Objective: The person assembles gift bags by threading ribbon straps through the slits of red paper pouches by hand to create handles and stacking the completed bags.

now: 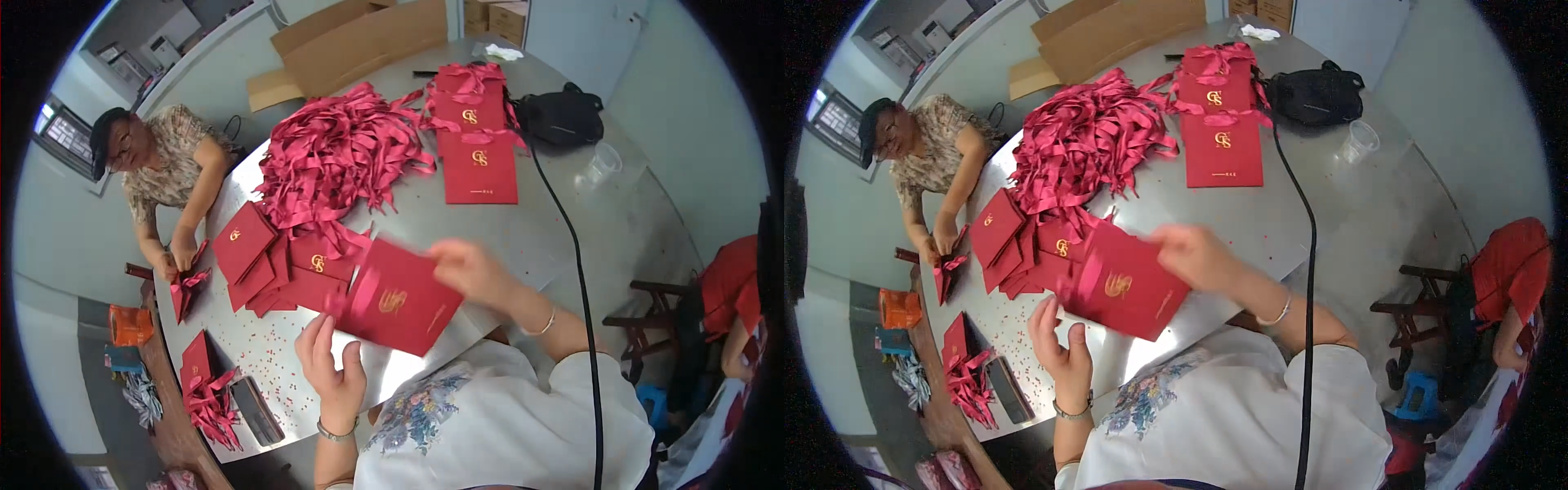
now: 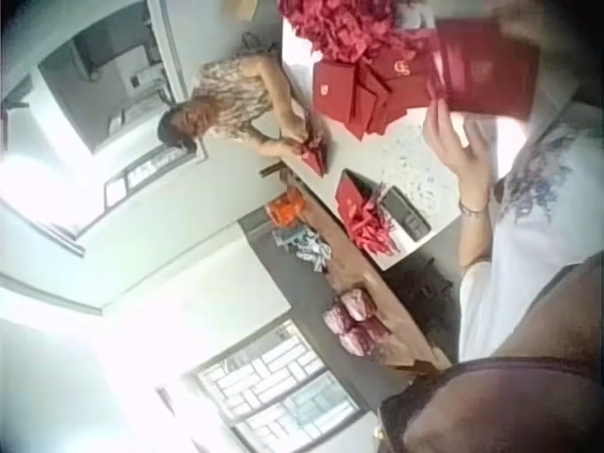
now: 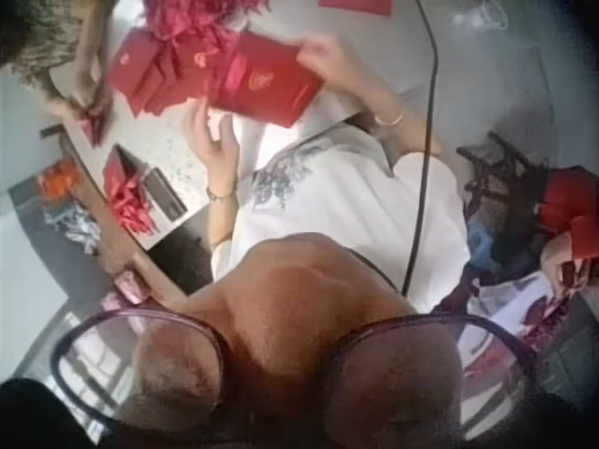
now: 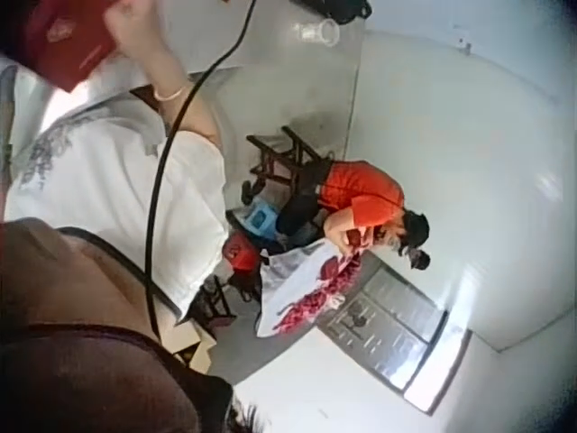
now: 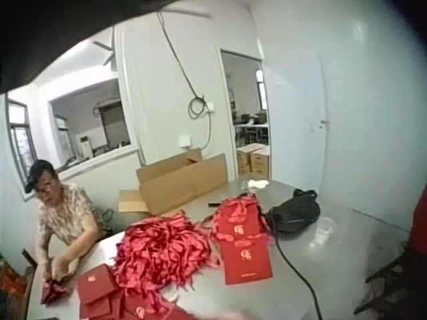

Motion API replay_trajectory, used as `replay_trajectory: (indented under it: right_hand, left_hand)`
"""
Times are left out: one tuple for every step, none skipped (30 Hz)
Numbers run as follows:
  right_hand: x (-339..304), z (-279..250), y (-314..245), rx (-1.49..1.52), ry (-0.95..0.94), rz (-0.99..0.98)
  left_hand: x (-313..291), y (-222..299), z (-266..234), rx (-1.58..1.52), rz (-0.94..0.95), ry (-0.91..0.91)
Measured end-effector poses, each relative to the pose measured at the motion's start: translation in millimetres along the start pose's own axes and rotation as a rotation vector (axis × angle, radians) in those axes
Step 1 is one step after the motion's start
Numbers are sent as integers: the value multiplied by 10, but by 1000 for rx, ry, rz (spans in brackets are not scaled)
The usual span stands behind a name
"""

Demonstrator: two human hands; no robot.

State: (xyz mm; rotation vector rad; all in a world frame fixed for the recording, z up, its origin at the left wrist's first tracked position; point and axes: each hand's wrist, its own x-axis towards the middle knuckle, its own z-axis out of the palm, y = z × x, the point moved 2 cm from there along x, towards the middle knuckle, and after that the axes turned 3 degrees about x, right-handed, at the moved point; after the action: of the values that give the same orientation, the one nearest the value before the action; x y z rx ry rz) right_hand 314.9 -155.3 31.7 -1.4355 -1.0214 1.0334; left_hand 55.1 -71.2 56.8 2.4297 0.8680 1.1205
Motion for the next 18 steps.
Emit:
replay_trajectory:
  right_hand:
    - [26,-188,54,101,206,-53]
    - [68,-383,96,235,368,-259]
    - [153,-596,195,309,534,-224]
    - [259,-808,283,392,664,-224]
    - [377,-993,350,244,774,-254]
    - [436,-1144,435,125,899,-174]
    - [407,-1257,483,-445,865,-14]
    - [441,-1249,542,-469,834,-113]
    - [393,-1191,597,-746,904,-114]
    - [338,-1112,647,-1022,941,-53]
    - [332,-1031,708,-812,841,-71]
    - [282,-940,729,-937,791,-68]
    - [273,-848,743,-1066,701,-52]
    - [265,-790,745,-1203,591,-28]
    - [285,-777,753,-1181,544,71]
    - [333,-805,736,-1186,540,89]
    - [401,-837,732,-1203,510,119]
    - [467,-897,726,-1234,512,129]
  left_hand:
    - [10,34,0,51,30,34]
    - [20,47,4,35,53,41]
    - [18,54,23,46,83,25]
    - [13,33,50,17,40,19]
    - [-7,5,72,-9,-5,15]
    - [-33,-23,104,-11,-21,11]
    - [-79,-46,133,11,-31,-21]
    - [-117,-77,170,25,-44,-47]
    - [-169,-97,199,67,-8,-47]
    - [-228,-128,233,58,-35,-78]
    - [-289,-160,266,42,-56,-98]
    - [-351,-191,284,57,-68,-109]
    - [-411,-230,320,42,-105,-134]
    - [-473,-263,332,18,-131,-128]
    - [-524,-294,342,-13,-140,-101]
    - [-573,-322,357,20,-158,-132]
    - [-603,-347,366,17,-140,-104]
    - [-634,-366,372,42,-119,-111]
